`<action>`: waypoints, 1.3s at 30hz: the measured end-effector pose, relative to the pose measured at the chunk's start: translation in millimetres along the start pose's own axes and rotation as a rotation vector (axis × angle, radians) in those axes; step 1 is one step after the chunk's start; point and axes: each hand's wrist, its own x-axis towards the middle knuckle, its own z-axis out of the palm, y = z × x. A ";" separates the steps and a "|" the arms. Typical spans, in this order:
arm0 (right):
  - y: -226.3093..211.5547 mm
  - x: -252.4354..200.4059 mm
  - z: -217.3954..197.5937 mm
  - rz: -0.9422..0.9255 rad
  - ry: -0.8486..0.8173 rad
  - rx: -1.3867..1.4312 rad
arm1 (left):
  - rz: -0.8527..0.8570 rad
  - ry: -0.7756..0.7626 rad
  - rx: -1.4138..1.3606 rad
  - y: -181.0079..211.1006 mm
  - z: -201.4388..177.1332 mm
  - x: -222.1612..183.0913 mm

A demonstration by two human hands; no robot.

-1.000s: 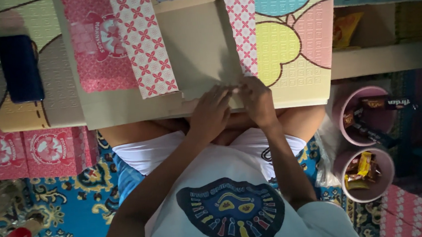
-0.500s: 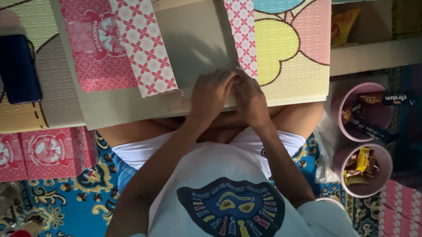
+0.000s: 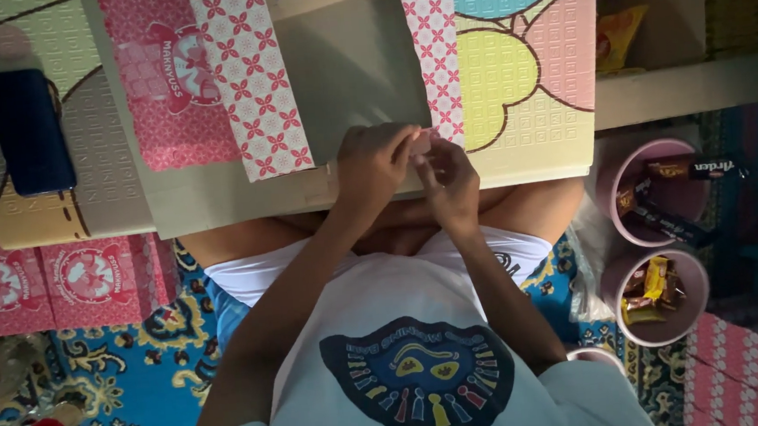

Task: The person sits on the floor and folds a flat cardboard blank into an open gift box, pressing the sides and tabs into shape. They insert a pink printed paper liner into the box, fold the lid closed over it, and press a small decorative sticker onto the closed lid.

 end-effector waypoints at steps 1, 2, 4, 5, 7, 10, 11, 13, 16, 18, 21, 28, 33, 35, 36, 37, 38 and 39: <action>-4.8 0.4 -0.8 0.066 -0.047 0.012 | -0.016 0.025 0.029 1.1 -1.4 0.4; -9.6 0.7 -1.6 0.132 -0.094 0.024 | -0.032 0.051 0.058 2.2 -2.8 0.7; 1.7 3.8 -2.9 0.154 -0.125 0.040 | -0.061 0.050 0.083 5.0 -1.8 0.7; 7.0 6.6 -2.7 0.173 -0.158 0.059 | -0.089 0.051 0.113 5.6 -1.3 1.8; -3.9 7.1 -4.1 0.192 -0.160 0.124 | -0.041 0.067 0.131 2.4 -2.8 2.3; -4.4 7.4 0.6 0.226 -0.158 0.228 | 0.019 0.065 0.131 1.4 -7.1 2.2; -1.9 8.2 2.9 0.238 -0.148 0.268 | 0.034 0.051 0.111 1.8 -8.1 3.2; -18.1 9.0 1.6 0.250 -0.148 0.277 | 0.032 0.042 0.093 1.3 -8.3 2.7; -27.0 9.6 3.7 0.285 -0.137 0.334 | 0.027 0.023 0.071 -0.4 -6.9 2.3; -21.9 9.1 6.3 0.309 -0.120 0.382 | 0.026 0.010 0.064 -0.3 -7.7 1.4; -13.4 10.7 10.5 0.333 -0.105 0.444 | -0.018 -0.074 0.020 0.6 -13.8 4.0; -25.2 7.5 14.0 0.342 -0.066 0.525 | -0.032 -0.144 -0.094 0.0 -22.5 7.7; -18.9 7.6 17.3 0.340 -0.047 0.544 | -0.042 -0.174 -0.063 -1.5 -17.2 4.6; -15.2 8.3 18.1 0.332 -0.043 0.543 | -0.052 -0.201 -0.123 -0.8 -21.4 6.6; -14.2 8.3 17.7 0.332 -0.044 0.543 | -0.052 -0.201 -0.122 -1.0 -20.2 5.7; -13.2 8.2 17.3 0.326 -0.045 0.549 | -0.047 -0.193 -0.106 -1.2 -19.0 4.8; -12.2 8.2 16.9 0.320 -0.046 0.555 | -0.042 -0.185 -0.090 -1.4 -17.8 4.0; -11.1 8.5 17.4 0.320 -0.046 0.555 | -0.042 -0.185 -0.090 -1.9 -17.7 4.0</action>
